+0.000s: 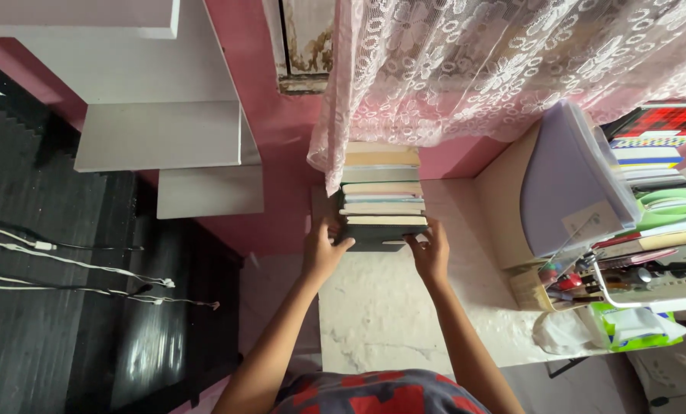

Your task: The person organizes a desk by placing folders into a beige file holder, arranging a spray bottle and pen holder, wiping the desk surface with a tissue, adjusting curtains, and stacking books on the desk.

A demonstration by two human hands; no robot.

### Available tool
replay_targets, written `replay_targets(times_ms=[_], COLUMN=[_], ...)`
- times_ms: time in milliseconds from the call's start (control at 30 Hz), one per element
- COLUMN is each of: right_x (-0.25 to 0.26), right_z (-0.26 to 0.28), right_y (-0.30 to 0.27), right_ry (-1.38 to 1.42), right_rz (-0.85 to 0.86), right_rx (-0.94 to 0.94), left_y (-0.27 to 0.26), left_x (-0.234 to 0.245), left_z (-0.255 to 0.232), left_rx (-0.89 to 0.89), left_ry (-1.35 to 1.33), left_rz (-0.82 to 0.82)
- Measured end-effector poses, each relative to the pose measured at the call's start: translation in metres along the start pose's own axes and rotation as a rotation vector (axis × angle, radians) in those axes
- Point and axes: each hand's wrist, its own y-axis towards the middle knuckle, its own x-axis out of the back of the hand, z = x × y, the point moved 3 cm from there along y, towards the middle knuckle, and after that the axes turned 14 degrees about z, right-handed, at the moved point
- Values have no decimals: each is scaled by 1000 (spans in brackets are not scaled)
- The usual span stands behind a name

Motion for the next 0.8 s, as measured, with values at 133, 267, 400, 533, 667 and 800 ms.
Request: replay_targets(times_ms=[133, 267, 400, 533, 667, 800], right_x=[10, 17, 57, 102, 145, 166], right_z=[-37, -170, -162, -134, -171, -156], right_y=[0, 4, -7, -17, 2, 41], right_ry=[-61, 335, 470, 659, 774, 753], right_rz=[25, 112, 40, -92, -169, -184], right_rx=[48, -42, 50, 130, 120, 154], left_y=[-3, -6, -15, -15, -10, 2], left_x=[-10, -17, -32, -66, -108, -125], left_z=[10, 21, 9, -17, -76, -151], left_rx=[-106, -103, -96, -132, -213, -343], left_ry=[-56, -111, -180, -283, -253, -125], left_rz=[12, 60, 105, 241, 480, 575])
